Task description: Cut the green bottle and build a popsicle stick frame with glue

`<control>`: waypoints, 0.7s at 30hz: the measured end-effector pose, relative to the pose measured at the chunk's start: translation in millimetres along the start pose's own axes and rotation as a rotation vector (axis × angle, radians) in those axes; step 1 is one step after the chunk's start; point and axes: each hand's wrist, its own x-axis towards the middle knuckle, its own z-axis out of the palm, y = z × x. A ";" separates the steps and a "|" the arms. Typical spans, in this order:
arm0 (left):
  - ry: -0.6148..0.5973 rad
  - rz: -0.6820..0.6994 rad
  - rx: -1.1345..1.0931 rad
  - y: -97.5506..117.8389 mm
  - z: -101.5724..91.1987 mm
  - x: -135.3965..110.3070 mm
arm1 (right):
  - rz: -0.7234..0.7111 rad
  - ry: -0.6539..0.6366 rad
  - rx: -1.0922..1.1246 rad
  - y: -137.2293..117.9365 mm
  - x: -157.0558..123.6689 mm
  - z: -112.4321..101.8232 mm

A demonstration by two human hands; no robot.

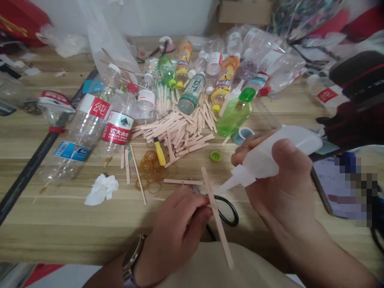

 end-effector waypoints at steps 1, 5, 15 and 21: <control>-0.001 -0.006 0.006 0.2 0.2 0.3 | 0.001 0.003 0.001 -0.2 -0.5 -0.3; -0.003 0.003 0.020 0.8 0.1 1.5 | -0.055 -0.057 0.013 -4.5 -5.8 -2.9; -0.001 0.040 0.016 1.0 -0.5 0.6 | -0.196 -0.192 -0.060 -8.9 -13.7 -12.7; 0.001 0.046 0.024 0.0 -0.1 0.6 | -0.197 -0.217 -0.104 -7.5 -14.5 -13.0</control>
